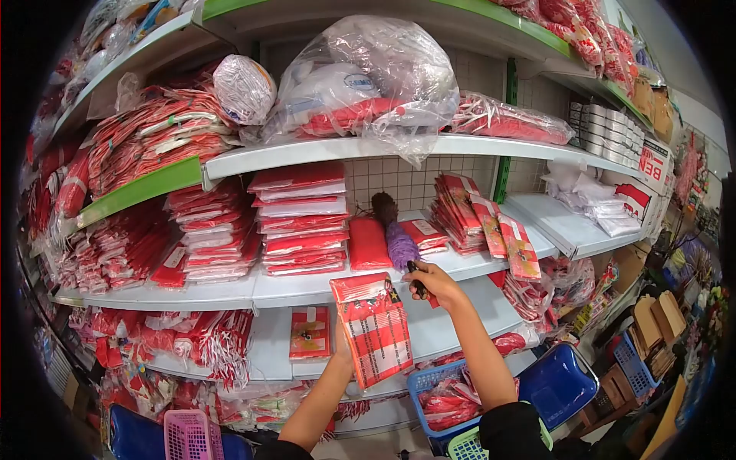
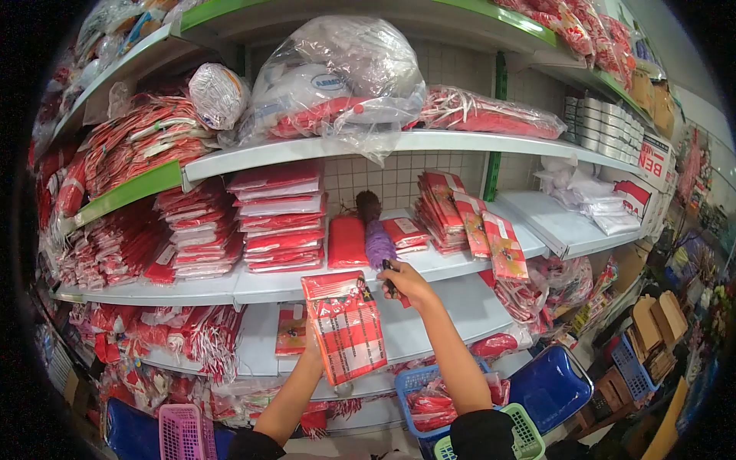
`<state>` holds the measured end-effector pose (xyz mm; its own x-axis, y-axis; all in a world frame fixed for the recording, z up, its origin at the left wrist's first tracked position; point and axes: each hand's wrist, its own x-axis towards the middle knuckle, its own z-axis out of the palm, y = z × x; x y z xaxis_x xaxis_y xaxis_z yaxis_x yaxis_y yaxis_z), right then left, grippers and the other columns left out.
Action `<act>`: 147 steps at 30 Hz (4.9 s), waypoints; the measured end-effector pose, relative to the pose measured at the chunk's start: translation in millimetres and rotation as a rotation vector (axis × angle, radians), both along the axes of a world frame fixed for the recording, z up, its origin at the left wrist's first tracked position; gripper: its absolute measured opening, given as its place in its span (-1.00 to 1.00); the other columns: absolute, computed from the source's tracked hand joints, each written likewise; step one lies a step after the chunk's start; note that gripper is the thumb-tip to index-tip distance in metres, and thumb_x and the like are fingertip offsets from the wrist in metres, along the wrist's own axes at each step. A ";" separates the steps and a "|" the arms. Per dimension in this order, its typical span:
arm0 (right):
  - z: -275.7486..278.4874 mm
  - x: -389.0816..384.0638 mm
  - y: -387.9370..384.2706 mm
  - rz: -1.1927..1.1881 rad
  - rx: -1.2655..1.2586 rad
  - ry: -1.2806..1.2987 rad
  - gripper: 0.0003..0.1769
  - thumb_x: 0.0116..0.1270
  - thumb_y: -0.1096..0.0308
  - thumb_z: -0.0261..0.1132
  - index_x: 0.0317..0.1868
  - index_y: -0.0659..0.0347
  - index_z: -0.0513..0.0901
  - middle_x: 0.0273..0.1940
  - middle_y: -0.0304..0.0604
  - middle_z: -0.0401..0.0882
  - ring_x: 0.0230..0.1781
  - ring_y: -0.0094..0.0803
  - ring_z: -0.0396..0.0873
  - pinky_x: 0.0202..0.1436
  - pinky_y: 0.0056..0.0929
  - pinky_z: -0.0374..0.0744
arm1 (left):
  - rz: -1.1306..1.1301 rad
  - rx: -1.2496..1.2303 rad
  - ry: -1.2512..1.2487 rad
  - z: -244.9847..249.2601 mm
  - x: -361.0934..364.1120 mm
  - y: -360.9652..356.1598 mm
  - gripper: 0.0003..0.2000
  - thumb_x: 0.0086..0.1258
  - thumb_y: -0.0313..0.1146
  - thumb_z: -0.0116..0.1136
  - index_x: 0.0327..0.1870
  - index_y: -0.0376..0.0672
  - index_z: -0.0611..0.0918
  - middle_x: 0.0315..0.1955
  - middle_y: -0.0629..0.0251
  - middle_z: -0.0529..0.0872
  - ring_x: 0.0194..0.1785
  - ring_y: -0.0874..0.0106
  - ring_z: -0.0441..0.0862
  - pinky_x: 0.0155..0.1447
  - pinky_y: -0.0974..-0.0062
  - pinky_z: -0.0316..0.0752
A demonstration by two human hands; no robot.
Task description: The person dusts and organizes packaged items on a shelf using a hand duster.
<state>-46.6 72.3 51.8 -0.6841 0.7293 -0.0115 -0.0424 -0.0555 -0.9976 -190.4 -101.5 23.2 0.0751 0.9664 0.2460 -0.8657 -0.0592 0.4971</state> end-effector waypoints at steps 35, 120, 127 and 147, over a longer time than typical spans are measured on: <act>-220.6 -143.2 -100.0 0.124 -0.362 0.248 -0.35 0.18 0.67 -0.06 0.33 0.14 0.18 0.09 -0.15 0.43 0.04 -0.41 0.45 0.12 -0.45 0.46 | 0.461 -0.537 0.468 -209.4 -164.4 -74.1 -0.45 0.18 -0.61 0.14 0.25 -0.13 0.37 0.13 0.28 0.44 0.08 0.39 0.49 0.08 0.46 0.41; -512.4 314.7 -7.6 -0.637 0.316 -0.714 -0.42 0.09 0.52 0.16 0.20 0.22 0.33 0.01 0.20 0.44 0.04 0.11 0.40 0.11 -0.16 0.40 | -0.077 -0.099 2.058 -482.9 264.2 83.5 -0.43 0.33 0.04 -0.15 0.22 -0.20 0.36 -0.03 0.02 0.56 0.05 0.05 0.51 0.23 0.08 0.22; -527.6 308.0 -6.6 -0.530 0.200 -0.739 -0.46 0.09 0.53 0.09 0.17 0.19 0.38 0.04 0.18 0.45 0.09 0.08 0.41 0.13 -0.19 0.40 | -0.103 -0.365 2.203 -516.0 249.8 123.1 -0.47 0.33 -0.06 -0.10 0.22 -0.24 0.34 -0.39 0.09 0.68 -0.34 0.01 0.62 0.22 0.12 0.22; -517.9 339.4 -42.1 -0.471 0.070 -0.637 -0.62 0.24 0.33 0.14 0.09 0.10 0.50 -0.14 0.12 0.51 -0.11 0.00 0.49 -0.01 -0.21 0.47 | 0.131 0.142 2.022 -482.4 271.0 141.1 -0.76 0.18 -0.51 0.00 -0.10 -0.20 0.45 -0.13 0.00 0.52 0.00 0.04 0.45 0.04 0.16 0.36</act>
